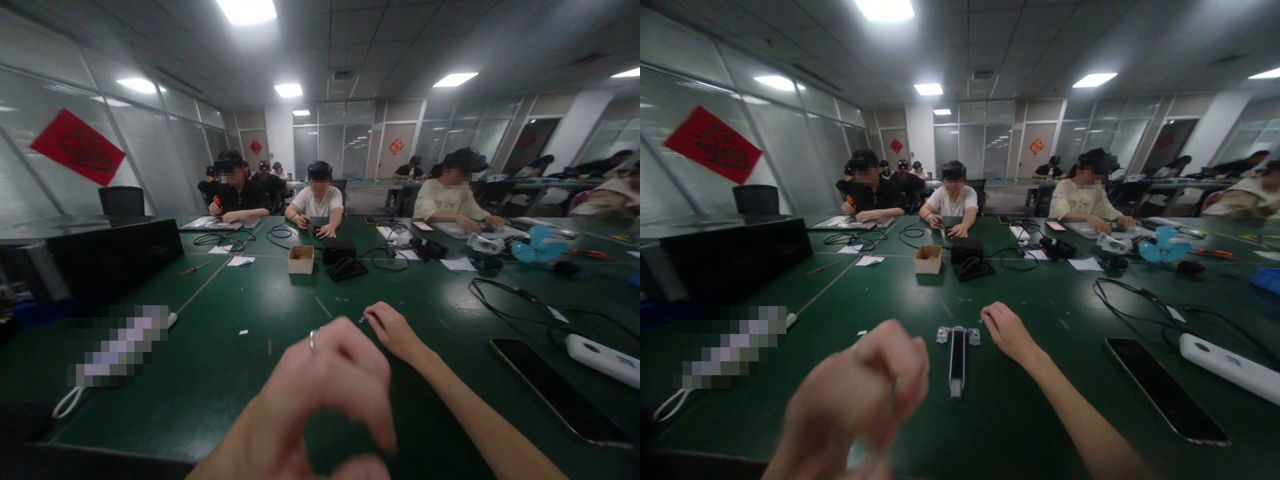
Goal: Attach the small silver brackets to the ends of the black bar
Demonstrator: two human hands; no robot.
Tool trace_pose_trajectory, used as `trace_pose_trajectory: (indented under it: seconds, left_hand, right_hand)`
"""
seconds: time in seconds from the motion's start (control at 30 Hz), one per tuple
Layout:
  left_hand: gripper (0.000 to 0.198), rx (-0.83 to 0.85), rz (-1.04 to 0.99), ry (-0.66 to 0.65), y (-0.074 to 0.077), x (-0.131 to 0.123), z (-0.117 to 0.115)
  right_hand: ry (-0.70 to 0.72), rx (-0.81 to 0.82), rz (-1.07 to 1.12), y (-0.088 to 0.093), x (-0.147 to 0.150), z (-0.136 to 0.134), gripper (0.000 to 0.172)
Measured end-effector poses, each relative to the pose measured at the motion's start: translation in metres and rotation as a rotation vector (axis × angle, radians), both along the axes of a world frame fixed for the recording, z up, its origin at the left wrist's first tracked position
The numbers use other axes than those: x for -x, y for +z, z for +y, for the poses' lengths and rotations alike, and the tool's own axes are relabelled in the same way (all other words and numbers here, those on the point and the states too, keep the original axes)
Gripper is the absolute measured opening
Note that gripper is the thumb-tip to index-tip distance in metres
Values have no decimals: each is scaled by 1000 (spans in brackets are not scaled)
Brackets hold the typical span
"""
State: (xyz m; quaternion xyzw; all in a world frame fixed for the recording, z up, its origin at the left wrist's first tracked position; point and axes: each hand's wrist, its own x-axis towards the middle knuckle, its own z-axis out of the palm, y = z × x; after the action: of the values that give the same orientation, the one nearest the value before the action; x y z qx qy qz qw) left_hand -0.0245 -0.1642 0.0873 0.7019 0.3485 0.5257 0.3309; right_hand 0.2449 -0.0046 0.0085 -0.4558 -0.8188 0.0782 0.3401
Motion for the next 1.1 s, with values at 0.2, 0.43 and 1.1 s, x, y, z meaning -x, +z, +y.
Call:
trace_pose_trajectory:
  seconds: [0.2, 0.43, 1.1]
  left_hand:
    - [13, 33, 408, -101, 10, -43, 131]
    - [14, 131, 449, -164, -51, -37, 147]
    - [18, -87, 650, -35, -68, -10, 169]
  right_hand:
    - [94, -5, 195, 3, 32, -15, 19]
    - [189, -5, 249, 6, 47, -24, 19]
    - [64, 51, 197, -2, 34, -13, 16]
